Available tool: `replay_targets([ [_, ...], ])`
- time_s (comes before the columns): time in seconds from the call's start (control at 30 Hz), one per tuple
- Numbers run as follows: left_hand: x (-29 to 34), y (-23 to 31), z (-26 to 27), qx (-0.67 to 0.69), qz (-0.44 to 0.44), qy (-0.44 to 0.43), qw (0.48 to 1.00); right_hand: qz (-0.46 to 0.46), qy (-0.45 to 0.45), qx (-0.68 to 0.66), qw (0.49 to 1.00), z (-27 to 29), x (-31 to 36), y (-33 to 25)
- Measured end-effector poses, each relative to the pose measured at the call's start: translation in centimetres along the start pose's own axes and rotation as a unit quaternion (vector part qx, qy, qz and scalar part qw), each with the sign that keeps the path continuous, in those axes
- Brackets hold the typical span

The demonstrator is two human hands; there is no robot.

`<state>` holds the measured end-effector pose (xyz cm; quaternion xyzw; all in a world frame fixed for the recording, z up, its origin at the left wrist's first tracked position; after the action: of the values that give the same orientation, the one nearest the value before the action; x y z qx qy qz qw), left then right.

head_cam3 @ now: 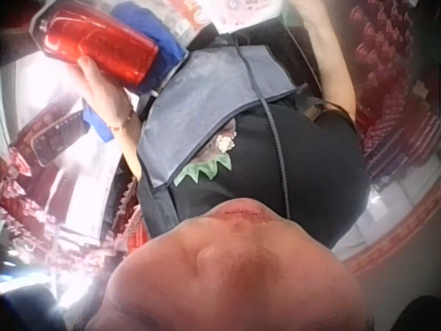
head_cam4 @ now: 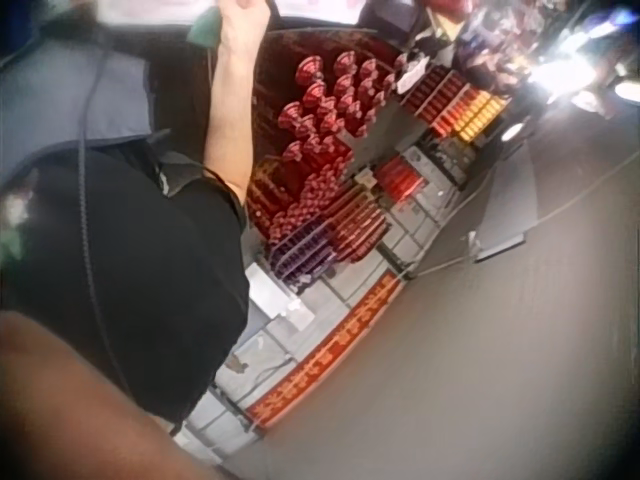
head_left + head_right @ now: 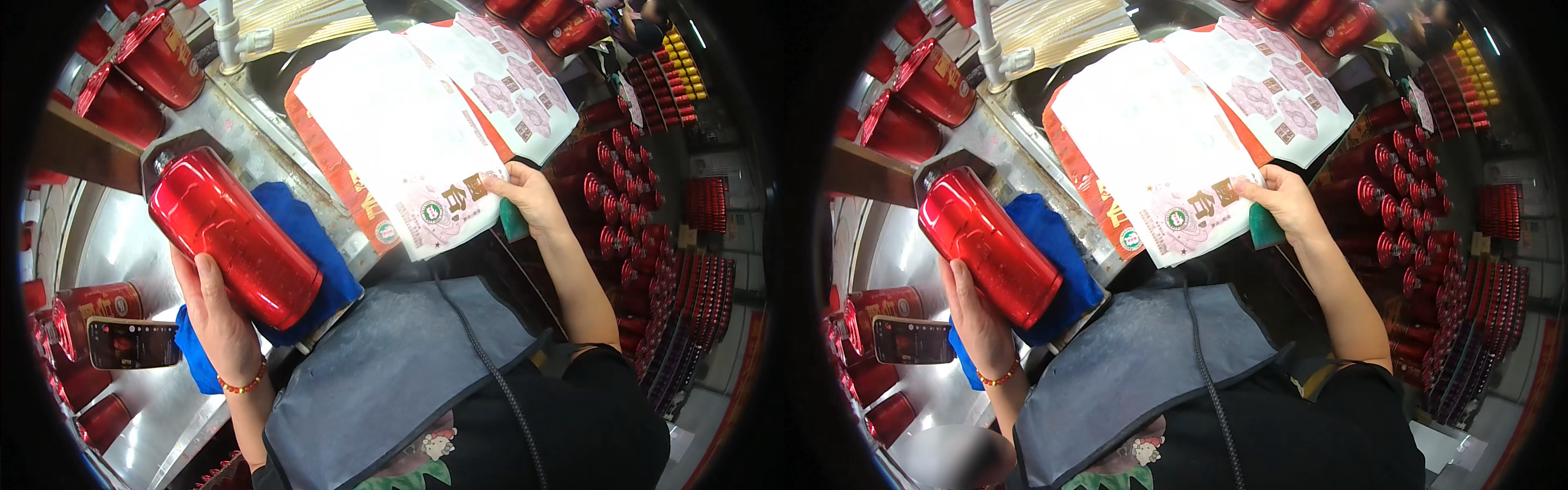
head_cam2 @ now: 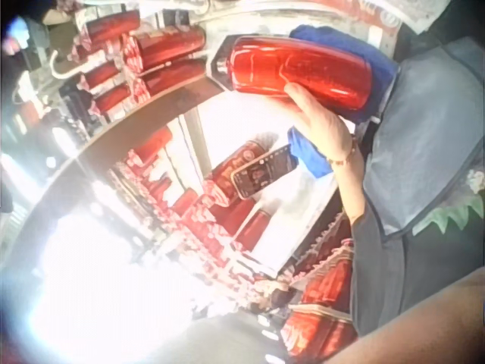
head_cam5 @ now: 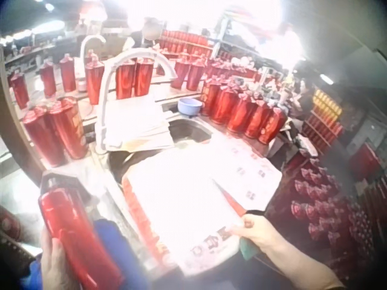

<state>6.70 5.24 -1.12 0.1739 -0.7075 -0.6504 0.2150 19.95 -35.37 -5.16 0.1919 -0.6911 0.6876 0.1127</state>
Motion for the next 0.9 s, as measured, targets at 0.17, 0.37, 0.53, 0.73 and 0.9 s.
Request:
replay_targets([
  [0.17, -0.1, 0.0, -0.1, -0.012, -0.011, -0.008, 1.0, 0.069, 0.009, 0.124, 0.99, -0.3, 0.9, -2.4],
  [0.37, -0.2, -0.2, 0.0, -0.007, -0.012, -0.004, 1.0, 0.107, 0.048, 0.293, 0.949, -1.0, 1.8, -3.8],
  [0.53, -0.1, -0.1, -0.1, -0.001, -0.013, -0.003, 1.0, 0.032, -0.001, 0.117, 0.993, 0.2, 0.0, -1.8],
  [0.73, -0.2, -0.3, 0.0, -0.004, -0.016, 0.003, 1.0, 0.03, -0.017, 0.146, 0.989, 0.2, 0.0, -2.4],
  [0.9, -0.2, -0.5, 0.3, 0.013, -0.011, -0.01, 1.0, 0.128, 0.048, 0.296, 0.945, -0.9, 1.6, -4.0],
])
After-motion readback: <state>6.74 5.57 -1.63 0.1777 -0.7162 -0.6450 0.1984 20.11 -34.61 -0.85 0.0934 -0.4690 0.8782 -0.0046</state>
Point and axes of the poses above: each hand's wrist, its own x-axis away from the middle knuckle, its own z-axis out of the back of the hand, y = z × x, the point moved 4 cm from there along -x, towards the middle knuckle, and after that the axes turned 11 degrees about -x, right-handed, at the moved point
